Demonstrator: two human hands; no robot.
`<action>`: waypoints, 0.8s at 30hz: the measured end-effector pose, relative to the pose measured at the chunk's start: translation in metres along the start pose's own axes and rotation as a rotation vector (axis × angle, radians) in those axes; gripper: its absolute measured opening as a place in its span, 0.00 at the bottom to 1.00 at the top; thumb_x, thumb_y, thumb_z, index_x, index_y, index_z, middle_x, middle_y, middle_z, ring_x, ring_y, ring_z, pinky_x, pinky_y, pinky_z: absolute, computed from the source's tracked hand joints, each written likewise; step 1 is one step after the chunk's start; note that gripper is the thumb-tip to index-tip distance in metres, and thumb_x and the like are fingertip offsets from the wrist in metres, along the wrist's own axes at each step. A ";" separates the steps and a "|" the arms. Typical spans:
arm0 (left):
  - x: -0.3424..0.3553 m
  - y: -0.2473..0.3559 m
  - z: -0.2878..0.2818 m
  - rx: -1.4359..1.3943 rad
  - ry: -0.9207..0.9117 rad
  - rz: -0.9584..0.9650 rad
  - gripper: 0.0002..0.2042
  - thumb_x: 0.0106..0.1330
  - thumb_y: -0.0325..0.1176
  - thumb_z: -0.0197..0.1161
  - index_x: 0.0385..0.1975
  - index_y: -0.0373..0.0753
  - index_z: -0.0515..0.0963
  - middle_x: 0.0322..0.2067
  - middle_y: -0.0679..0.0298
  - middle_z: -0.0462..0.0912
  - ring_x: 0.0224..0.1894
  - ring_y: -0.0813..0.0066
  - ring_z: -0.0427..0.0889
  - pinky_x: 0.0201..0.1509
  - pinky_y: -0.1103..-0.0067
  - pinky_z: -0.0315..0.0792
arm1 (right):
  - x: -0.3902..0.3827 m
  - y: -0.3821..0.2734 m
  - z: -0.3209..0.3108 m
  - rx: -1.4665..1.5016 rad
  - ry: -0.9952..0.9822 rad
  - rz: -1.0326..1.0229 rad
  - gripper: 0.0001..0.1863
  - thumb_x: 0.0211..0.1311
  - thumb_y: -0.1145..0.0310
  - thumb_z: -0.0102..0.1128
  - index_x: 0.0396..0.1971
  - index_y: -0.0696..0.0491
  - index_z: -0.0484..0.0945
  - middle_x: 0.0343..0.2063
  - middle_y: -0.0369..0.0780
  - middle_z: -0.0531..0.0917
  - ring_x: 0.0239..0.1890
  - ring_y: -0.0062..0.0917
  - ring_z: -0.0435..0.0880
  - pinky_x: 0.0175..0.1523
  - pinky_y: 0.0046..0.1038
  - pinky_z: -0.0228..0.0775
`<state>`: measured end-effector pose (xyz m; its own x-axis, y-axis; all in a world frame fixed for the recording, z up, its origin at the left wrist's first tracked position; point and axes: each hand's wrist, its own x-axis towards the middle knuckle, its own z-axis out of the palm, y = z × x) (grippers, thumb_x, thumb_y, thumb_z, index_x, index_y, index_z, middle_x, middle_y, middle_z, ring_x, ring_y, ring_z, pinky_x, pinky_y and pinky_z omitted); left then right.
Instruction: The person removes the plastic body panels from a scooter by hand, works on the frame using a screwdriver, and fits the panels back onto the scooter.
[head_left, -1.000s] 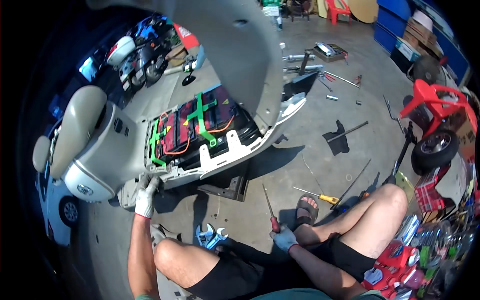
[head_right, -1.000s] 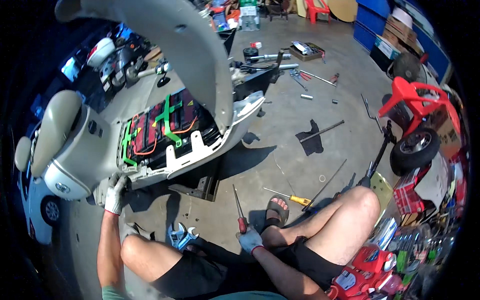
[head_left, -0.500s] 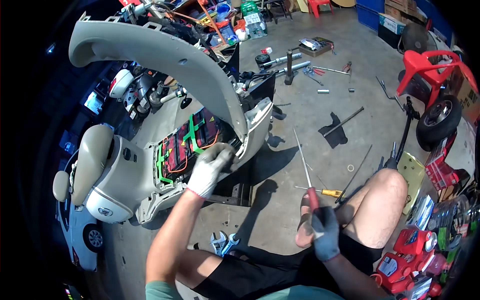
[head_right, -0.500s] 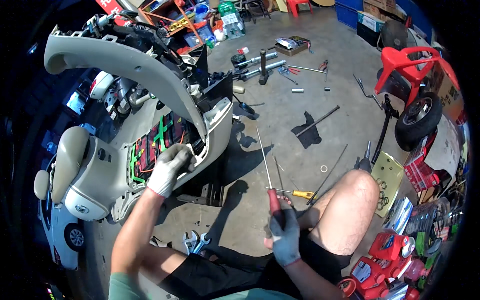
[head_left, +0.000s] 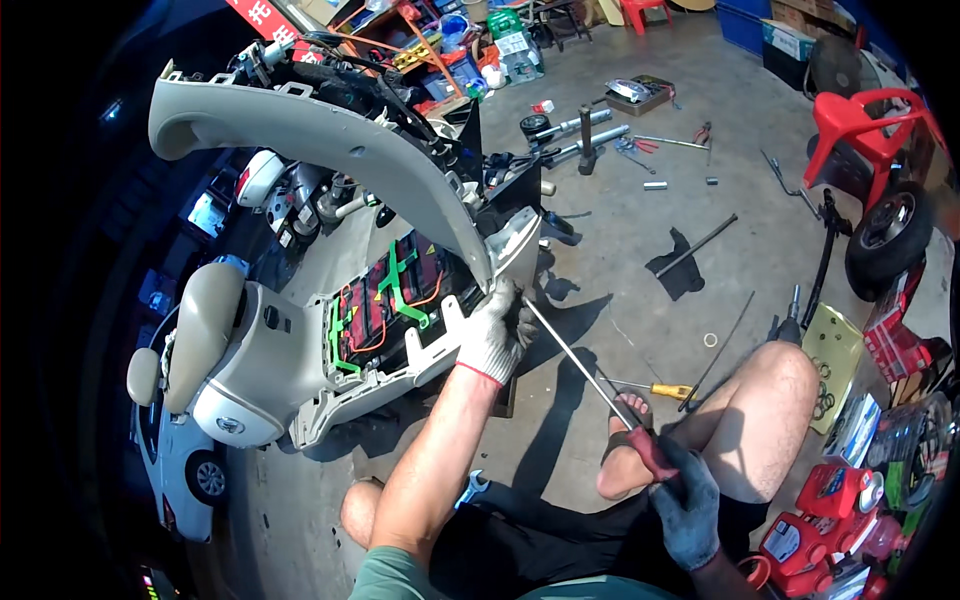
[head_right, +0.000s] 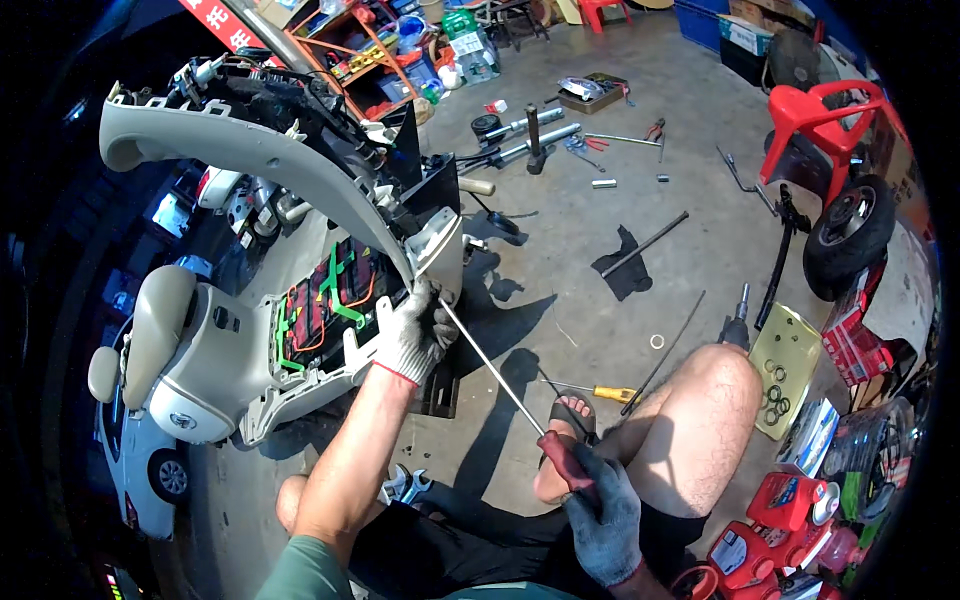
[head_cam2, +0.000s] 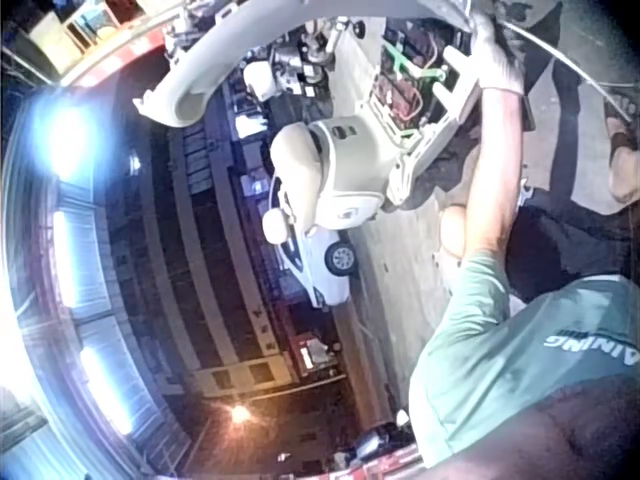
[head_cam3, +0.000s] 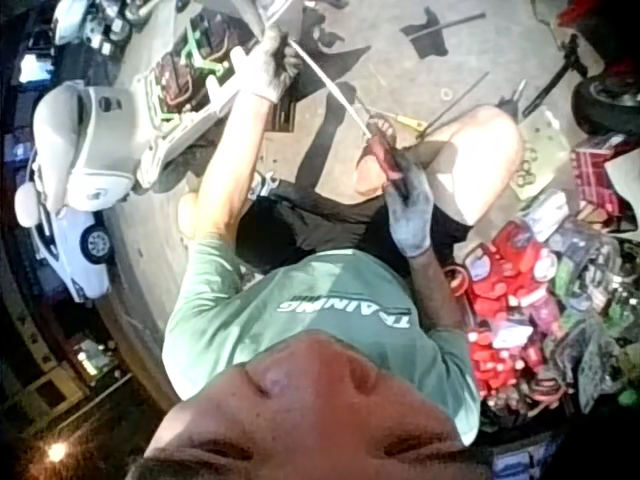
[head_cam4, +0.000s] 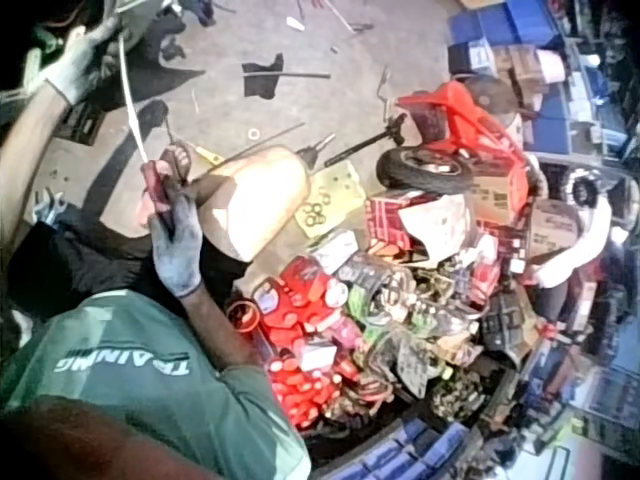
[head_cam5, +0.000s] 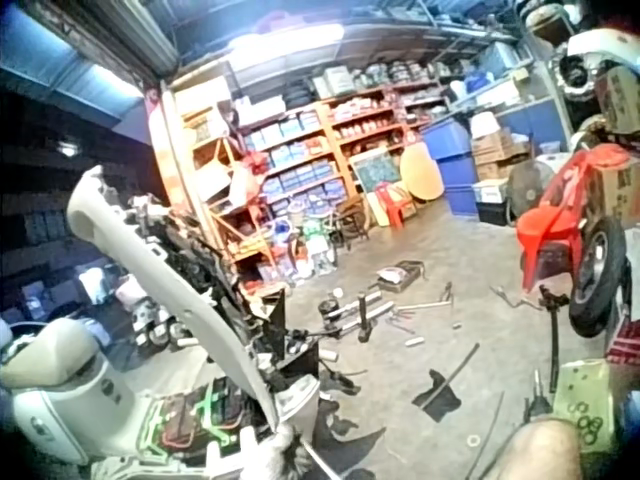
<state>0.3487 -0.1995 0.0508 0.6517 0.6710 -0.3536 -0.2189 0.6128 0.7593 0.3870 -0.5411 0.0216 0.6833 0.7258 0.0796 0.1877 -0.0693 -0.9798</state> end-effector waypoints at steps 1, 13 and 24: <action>-0.003 0.001 0.001 0.021 0.037 0.002 0.11 0.74 0.44 0.57 0.38 0.43 0.74 0.28 0.67 0.75 0.23 0.80 0.72 0.22 0.85 0.68 | 0.002 -0.003 0.000 -0.009 -0.013 -0.015 0.26 0.56 0.79 0.61 0.57 0.61 0.71 0.45 0.51 0.77 0.48 0.41 0.79 0.53 0.33 0.72; -0.007 -0.002 -0.012 0.169 0.048 0.089 0.11 0.73 0.42 0.59 0.37 0.41 0.76 0.27 0.67 0.77 0.22 0.79 0.76 0.22 0.83 0.71 | 0.006 -0.001 -0.001 -0.017 -0.042 -0.043 0.25 0.58 0.77 0.60 0.58 0.61 0.72 0.43 0.48 0.78 0.43 0.34 0.80 0.48 0.30 0.73; 0.009 -0.016 0.001 -0.099 -0.071 0.136 0.09 0.74 0.38 0.57 0.44 0.40 0.74 0.28 0.66 0.79 0.21 0.80 0.76 0.22 0.85 0.74 | -0.002 0.008 0.005 0.570 -0.007 0.262 0.24 0.65 0.66 0.56 0.59 0.59 0.69 0.36 0.36 0.77 0.26 0.13 0.71 0.30 0.17 0.64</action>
<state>0.3593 -0.2036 0.0359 0.6601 0.7214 -0.2094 -0.3763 0.5588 0.7390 0.3840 -0.5396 0.0128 0.6509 0.7384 -0.1761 -0.3925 0.1288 -0.9107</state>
